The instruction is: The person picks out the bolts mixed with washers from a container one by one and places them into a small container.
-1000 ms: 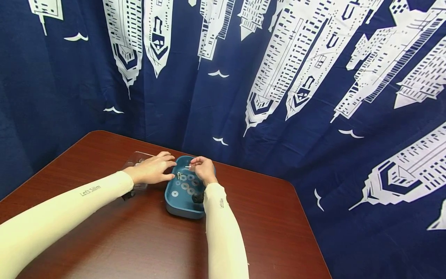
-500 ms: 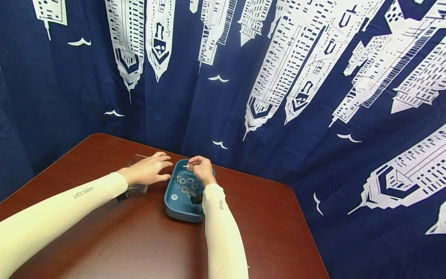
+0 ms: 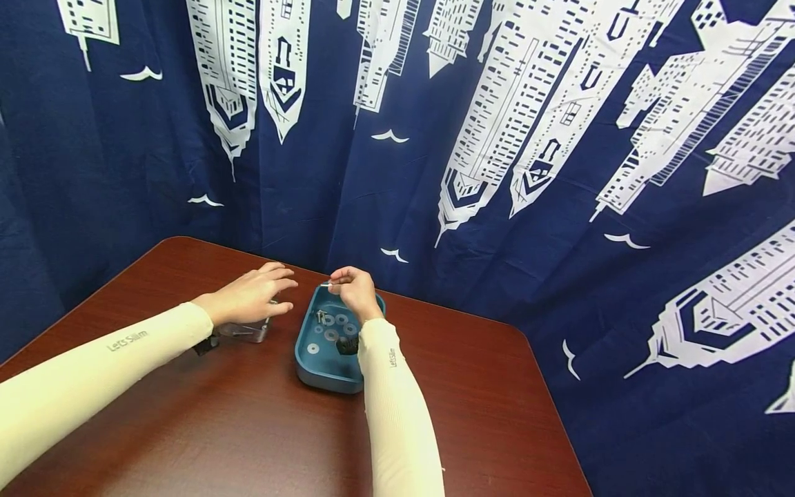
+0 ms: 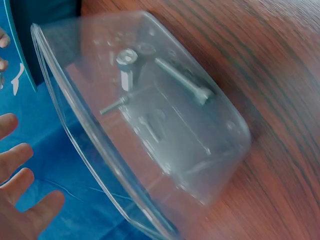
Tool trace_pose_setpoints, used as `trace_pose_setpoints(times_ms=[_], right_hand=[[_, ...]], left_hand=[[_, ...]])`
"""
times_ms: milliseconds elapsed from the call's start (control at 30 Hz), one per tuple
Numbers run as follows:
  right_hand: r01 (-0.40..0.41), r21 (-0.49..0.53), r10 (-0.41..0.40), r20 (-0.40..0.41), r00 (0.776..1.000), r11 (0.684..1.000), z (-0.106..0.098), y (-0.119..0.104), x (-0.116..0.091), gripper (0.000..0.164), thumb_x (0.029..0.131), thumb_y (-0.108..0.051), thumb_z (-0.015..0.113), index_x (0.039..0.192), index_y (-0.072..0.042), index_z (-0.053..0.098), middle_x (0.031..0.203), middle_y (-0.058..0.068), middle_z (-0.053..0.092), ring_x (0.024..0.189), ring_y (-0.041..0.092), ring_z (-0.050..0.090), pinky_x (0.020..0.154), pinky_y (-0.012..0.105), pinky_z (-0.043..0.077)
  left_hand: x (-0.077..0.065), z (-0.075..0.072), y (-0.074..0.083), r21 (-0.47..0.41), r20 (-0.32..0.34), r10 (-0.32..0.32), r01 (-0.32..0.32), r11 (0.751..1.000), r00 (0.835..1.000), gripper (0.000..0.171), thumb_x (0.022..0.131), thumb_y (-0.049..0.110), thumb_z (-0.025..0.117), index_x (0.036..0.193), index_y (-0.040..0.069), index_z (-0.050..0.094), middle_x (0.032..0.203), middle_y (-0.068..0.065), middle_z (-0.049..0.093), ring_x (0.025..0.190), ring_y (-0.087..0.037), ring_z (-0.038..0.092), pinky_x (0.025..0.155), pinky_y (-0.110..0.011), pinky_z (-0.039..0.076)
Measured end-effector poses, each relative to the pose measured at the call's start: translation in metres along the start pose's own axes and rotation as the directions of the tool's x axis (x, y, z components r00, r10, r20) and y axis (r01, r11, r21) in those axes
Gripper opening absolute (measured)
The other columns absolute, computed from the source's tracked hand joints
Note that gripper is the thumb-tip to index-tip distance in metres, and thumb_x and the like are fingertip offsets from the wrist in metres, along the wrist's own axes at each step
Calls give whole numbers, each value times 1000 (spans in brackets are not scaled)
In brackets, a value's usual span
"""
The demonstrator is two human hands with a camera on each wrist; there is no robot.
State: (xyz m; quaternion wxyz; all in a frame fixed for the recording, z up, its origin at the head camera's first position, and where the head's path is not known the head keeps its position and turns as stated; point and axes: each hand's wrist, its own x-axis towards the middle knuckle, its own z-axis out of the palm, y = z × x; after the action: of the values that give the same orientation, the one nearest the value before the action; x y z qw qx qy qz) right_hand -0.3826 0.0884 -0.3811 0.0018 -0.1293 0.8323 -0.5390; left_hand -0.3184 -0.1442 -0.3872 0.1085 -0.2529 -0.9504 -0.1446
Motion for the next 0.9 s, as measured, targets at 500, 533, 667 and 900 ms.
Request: trace_pose_setpoints(times_ms=[500, 533, 667, 900], right_hand=[[44, 66, -47, 39, 998, 997, 19, -9, 8, 17, 83, 9, 72, 98, -1, 70, 89, 7, 74, 79, 11, 66, 81, 28, 53], [44, 72, -47, 40, 998, 996, 20, -10, 8, 17, 83, 9, 72, 98, 0, 70, 89, 8, 74, 79, 11, 66, 81, 27, 53], [41, 78, -44, 47, 998, 996, 25, -13, 8, 18, 83, 9, 72, 98, 1, 69, 89, 9, 74, 78, 12, 66, 84, 31, 55], [39, 90, -45, 68, 997, 995, 35, -16, 10, 18, 84, 10, 69, 101, 3, 68, 91, 11, 74, 77, 11, 66, 94, 49, 53]], left_hand=[[-21, -13, -23, 12, -49, -34, 35, 999, 998, 49, 93, 35, 68, 133, 7, 64, 144, -19, 55, 137, -36, 41, 107, -60, 40], [-22, -14, -25, 13, -52, -34, 35, 999, 998, 50, 93, 34, 68, 133, 6, 64, 143, -19, 55, 137, -37, 41, 106, -60, 40], [-27, -15, -33, 13, -59, -43, 44, 999, 997, 51, 92, 34, 68, 134, 6, 63, 143, -18, 56, 137, -36, 41, 106, -60, 40], [-37, -17, -44, 18, -86, -53, 54, 998, 995, 49, 92, 33, 68, 133, 6, 63, 137, -14, 61, 134, -34, 44, 104, -59, 41]])
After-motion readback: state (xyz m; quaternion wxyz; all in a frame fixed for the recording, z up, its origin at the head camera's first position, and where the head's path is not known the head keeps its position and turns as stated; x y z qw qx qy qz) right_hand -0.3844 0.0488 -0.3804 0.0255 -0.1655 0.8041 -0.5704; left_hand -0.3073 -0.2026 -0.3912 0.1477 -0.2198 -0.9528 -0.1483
